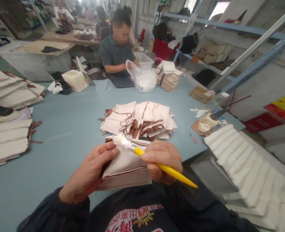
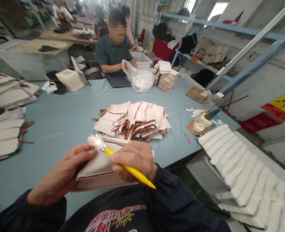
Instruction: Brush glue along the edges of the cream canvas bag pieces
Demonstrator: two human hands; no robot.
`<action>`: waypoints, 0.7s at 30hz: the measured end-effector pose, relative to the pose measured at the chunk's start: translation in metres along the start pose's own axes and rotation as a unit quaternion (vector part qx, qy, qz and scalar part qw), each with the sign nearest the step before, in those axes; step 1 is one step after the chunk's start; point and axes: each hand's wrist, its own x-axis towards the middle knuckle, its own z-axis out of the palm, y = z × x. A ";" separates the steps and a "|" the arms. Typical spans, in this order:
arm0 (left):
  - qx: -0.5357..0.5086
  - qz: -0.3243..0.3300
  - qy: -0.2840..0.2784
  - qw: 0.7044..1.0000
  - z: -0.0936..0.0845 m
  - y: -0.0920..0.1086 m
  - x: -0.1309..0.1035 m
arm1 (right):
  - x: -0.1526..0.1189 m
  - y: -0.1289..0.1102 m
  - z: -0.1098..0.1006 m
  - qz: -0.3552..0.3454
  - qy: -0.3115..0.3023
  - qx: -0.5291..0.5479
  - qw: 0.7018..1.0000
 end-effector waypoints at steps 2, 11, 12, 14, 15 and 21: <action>-0.004 0.000 0.007 1.000 -0.004 0.000 -0.001 | -0.001 0.002 0.002 0.010 -0.008 -0.029 1.000; -0.003 0.004 -0.006 1.000 -0.012 0.002 -0.003 | 0.003 0.006 0.025 0.139 0.031 -0.114 0.983; 0.007 0.012 -0.011 1.000 -0.012 0.003 -0.002 | 0.006 0.009 0.030 0.154 0.013 -0.123 0.980; 0.019 0.023 -0.023 0.999 -0.014 0.005 -0.001 | 0.011 0.016 0.037 0.162 -0.016 -0.127 0.978; 0.021 0.029 -0.029 0.999 -0.017 0.005 0.000 | 0.013 0.018 0.039 0.161 -0.025 -0.126 0.979; 0.200 0.099 -0.009 0.975 -0.052 0.000 -0.001 | 0.030 0.025 0.028 0.180 -0.006 -0.160 0.970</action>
